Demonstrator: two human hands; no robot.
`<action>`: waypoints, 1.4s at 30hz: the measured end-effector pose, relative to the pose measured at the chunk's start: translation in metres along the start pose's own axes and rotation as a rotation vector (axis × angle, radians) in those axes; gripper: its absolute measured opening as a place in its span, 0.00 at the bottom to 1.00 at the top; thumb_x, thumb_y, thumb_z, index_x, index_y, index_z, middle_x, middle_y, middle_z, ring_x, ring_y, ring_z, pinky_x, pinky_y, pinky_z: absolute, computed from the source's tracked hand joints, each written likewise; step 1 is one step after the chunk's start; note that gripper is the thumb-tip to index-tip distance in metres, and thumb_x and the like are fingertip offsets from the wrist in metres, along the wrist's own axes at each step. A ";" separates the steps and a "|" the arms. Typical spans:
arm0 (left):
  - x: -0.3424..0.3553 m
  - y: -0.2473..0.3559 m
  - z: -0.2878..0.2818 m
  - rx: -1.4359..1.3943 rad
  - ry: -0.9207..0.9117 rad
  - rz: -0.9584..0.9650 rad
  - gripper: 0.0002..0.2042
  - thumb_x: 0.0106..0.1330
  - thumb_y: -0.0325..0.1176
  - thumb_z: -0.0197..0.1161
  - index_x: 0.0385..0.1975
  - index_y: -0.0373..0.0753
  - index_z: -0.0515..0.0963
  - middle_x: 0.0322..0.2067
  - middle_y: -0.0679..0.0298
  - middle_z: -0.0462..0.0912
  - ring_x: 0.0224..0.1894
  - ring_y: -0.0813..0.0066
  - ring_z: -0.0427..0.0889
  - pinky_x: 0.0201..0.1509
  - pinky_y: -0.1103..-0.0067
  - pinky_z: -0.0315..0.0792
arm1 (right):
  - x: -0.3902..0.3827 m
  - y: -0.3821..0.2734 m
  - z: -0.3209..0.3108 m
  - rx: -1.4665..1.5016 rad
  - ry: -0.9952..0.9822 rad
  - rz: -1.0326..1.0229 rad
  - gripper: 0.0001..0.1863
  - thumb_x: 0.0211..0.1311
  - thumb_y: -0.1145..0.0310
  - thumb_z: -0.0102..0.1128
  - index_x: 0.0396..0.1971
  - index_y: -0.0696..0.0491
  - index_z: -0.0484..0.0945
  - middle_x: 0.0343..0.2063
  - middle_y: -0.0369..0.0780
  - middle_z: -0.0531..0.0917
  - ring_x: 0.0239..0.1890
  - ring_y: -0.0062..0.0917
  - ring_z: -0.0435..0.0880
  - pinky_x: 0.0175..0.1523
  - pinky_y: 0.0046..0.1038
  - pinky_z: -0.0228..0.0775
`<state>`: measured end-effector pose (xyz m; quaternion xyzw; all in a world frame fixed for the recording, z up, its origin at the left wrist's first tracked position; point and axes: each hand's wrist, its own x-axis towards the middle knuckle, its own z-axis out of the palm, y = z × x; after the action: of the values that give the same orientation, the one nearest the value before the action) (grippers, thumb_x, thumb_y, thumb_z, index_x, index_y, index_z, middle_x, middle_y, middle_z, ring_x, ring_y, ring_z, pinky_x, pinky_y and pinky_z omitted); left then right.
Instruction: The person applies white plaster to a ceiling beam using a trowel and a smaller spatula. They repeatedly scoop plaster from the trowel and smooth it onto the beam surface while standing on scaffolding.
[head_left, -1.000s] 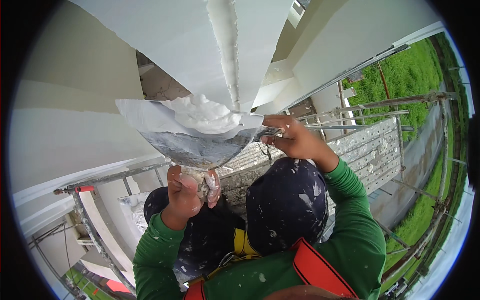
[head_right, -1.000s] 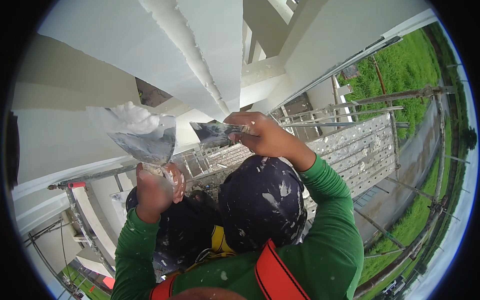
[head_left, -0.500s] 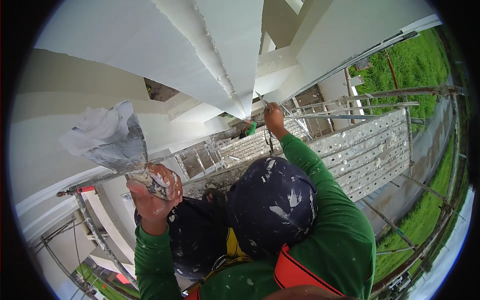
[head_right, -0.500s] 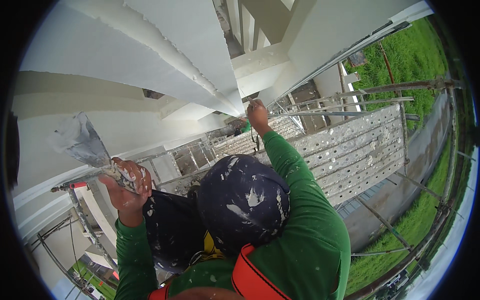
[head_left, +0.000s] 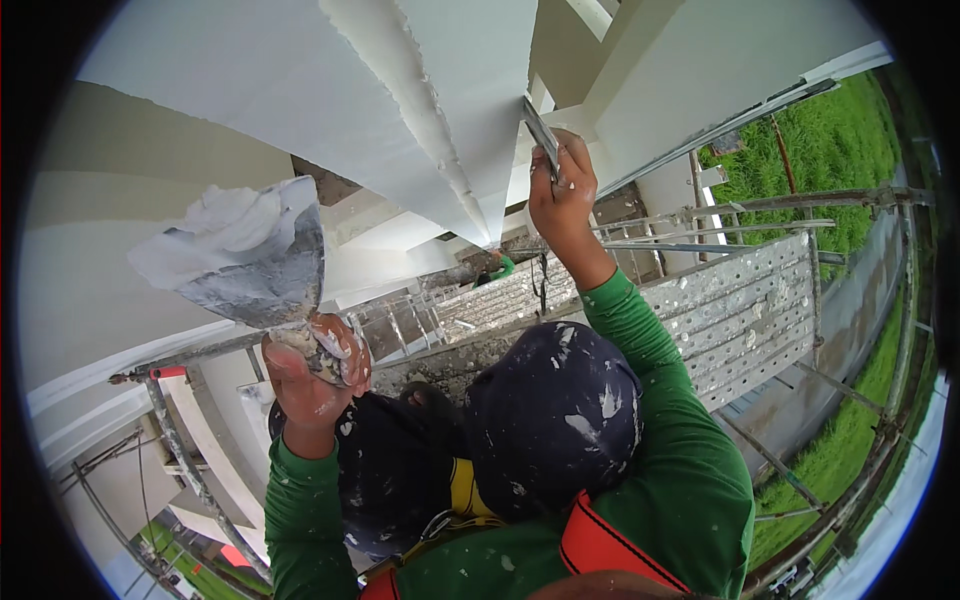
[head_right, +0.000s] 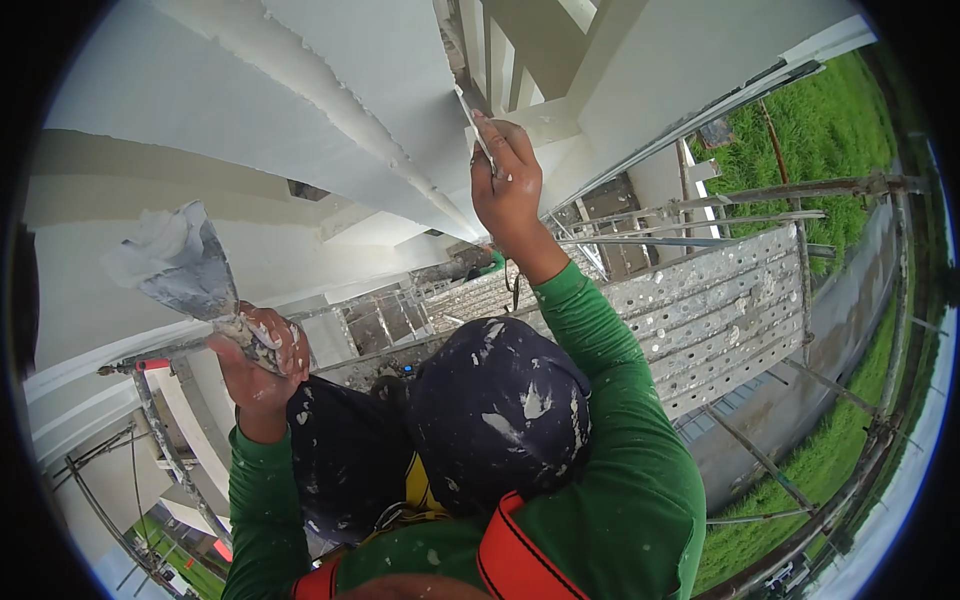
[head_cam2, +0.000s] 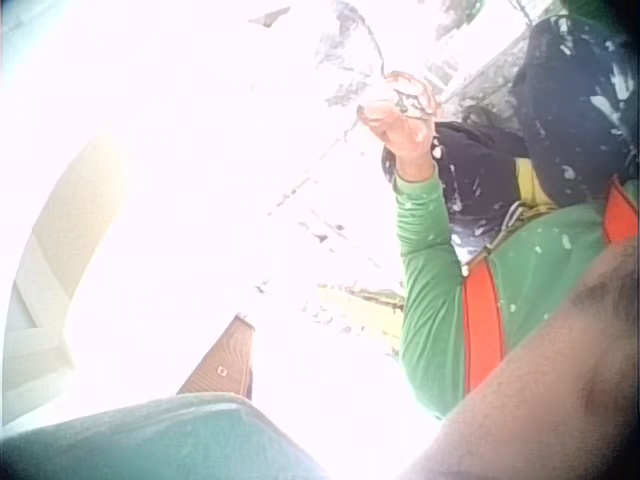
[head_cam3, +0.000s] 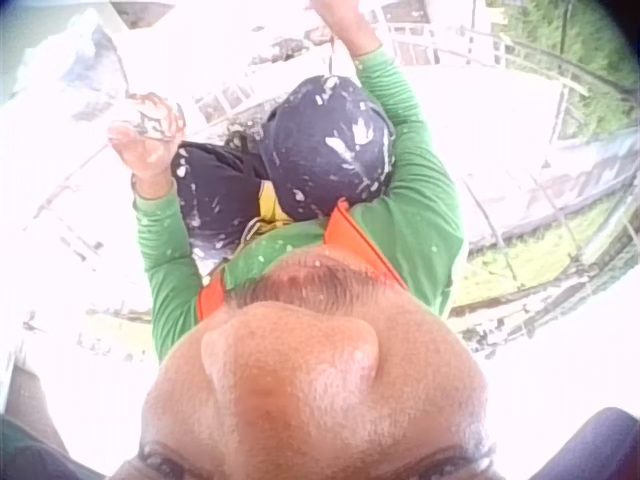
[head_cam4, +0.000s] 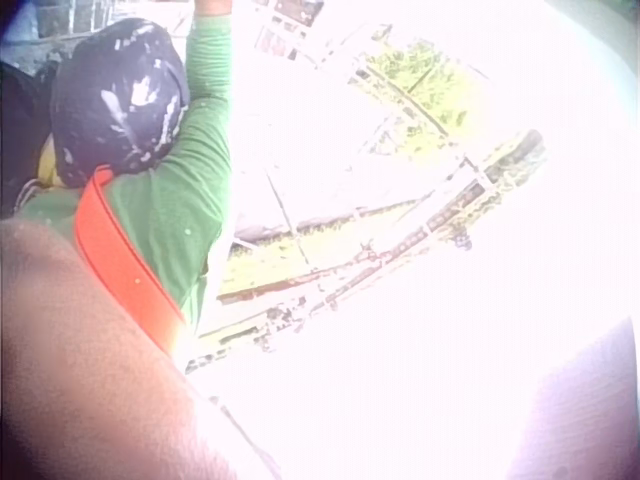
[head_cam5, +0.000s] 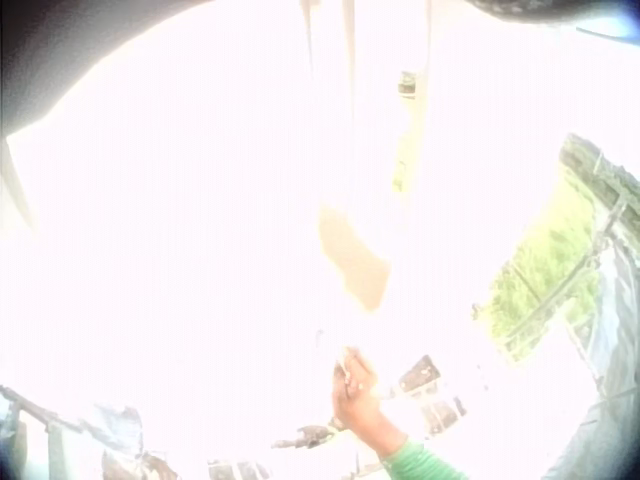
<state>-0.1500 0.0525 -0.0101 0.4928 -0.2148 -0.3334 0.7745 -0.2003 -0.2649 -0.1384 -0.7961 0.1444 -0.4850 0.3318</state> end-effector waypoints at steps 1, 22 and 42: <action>0.000 -0.002 -0.001 -0.006 0.015 -0.002 0.26 0.70 0.62 0.46 0.42 0.40 0.65 0.26 0.63 0.71 0.16 0.76 0.71 0.16 0.79 0.71 | 0.016 -0.008 -0.006 0.016 0.015 -0.037 0.25 0.51 0.86 0.56 0.52 0.56 0.79 0.41 0.44 0.81 0.39 0.33 0.82 0.43 0.29 0.76; -0.004 0.004 0.025 0.002 -0.305 -0.364 0.28 0.66 0.58 0.59 0.44 0.33 0.74 0.23 0.61 0.77 0.18 0.79 0.71 0.20 0.82 0.65 | 0.052 -0.111 -0.108 1.756 0.023 0.882 0.13 0.76 0.58 0.43 0.34 0.50 0.69 0.22 0.30 0.60 0.23 0.17 0.59 0.29 0.23 0.57; 0.024 0.041 -0.047 1.195 0.294 0.827 0.11 0.57 0.30 0.67 0.34 0.30 0.77 0.31 0.51 0.82 0.26 0.56 0.81 0.27 0.72 0.74 | 0.069 -0.243 -0.087 1.078 -0.289 1.396 0.16 0.63 0.71 0.57 0.51 0.56 0.71 0.40 0.40 0.80 0.39 0.26 0.83 0.39 0.27 0.75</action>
<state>-0.0899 0.0762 0.0071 0.7487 -0.4216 0.2287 0.4576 -0.2648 -0.1575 0.0978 -0.3163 0.3051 -0.0694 0.8956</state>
